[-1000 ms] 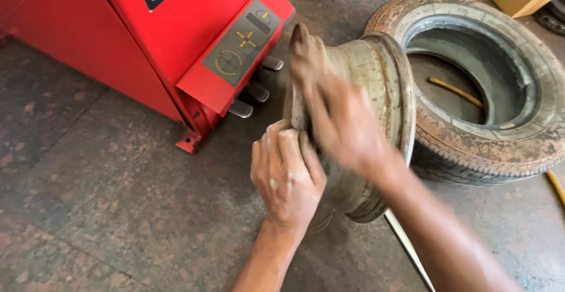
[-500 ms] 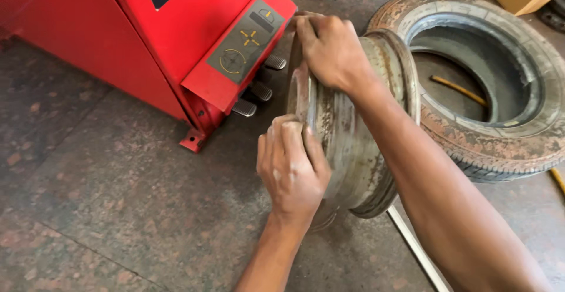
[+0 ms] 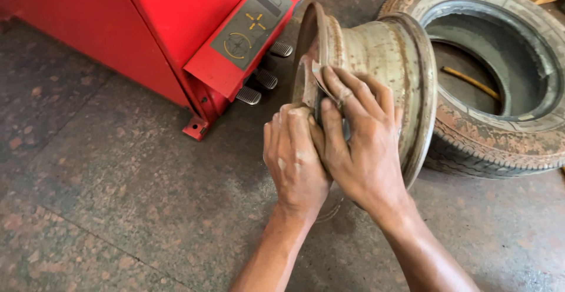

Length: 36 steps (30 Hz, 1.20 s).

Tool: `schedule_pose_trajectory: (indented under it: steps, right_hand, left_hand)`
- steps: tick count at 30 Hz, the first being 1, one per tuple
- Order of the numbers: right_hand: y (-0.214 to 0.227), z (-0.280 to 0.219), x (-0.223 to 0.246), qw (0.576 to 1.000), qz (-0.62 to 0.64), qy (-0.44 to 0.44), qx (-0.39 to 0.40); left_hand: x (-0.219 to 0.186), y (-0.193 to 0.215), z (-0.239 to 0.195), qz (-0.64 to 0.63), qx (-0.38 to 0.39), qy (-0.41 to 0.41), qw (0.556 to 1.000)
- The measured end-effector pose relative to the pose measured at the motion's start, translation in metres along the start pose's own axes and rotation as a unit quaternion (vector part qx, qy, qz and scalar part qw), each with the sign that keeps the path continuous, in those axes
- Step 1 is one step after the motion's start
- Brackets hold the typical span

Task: The person scrubs a metal wheel rim with a small abrasive pad, rotating the rim by hand to clean different sections of the outer face and edges. The rim is held upright and turned repeatedly while the pad is rubbed across its surface.

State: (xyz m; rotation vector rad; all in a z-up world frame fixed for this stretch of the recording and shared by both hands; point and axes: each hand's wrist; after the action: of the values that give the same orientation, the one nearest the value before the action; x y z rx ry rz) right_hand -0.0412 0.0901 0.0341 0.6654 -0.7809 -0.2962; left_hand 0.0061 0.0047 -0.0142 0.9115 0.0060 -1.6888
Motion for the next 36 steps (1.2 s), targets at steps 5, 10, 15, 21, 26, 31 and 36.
schedule_pose_trajectory:
  steps: [5,10,15,21,26,31,36]
  right_hand:
    - [-0.020,0.093,-0.043,0.996,0.000,-0.062,0.067]
    - [-0.009,0.006,-0.003,0.998,0.009,-0.006,0.068]
    - [-0.023,0.052,-0.022,0.998,-0.006,-0.053,0.038]
    - [-0.011,0.010,0.003,0.997,0.031,-0.028,0.058]
    - [-0.025,0.045,-0.003,0.999,0.019,-0.024,0.039]
    - [-0.014,0.037,-0.011,0.971,0.186,-0.026,-0.149]
    - [-0.018,0.011,-0.011,0.997,-0.002,-0.069,-0.013]
  left_hand:
    - [-0.001,-0.005,0.001,0.037,-0.014,-0.022,0.999]
    - [-0.004,-0.002,0.011,0.006,-0.008,-0.011,1.000]
    - [0.000,-0.008,0.008,0.008,-0.012,-0.018,1.000]
    - [0.002,-0.011,0.009,0.008,-0.003,-0.022,1.000]
    - [0.001,-0.010,0.007,0.000,-0.027,-0.036,0.999]
    - [-0.002,-0.013,0.014,0.008,0.002,0.002,1.000]
    - [0.000,-0.012,0.012,-0.028,-0.016,0.005,0.999]
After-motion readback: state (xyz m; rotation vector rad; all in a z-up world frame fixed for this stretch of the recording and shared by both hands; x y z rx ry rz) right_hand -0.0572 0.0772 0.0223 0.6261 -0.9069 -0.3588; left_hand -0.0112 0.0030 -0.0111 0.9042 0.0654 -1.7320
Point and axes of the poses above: each hand's wrist, its own z-axis towards the middle knuckle, its own y-axis out of the back of the hand, x = y × z, and after that the axes turned 12 degrees about z, right-handed
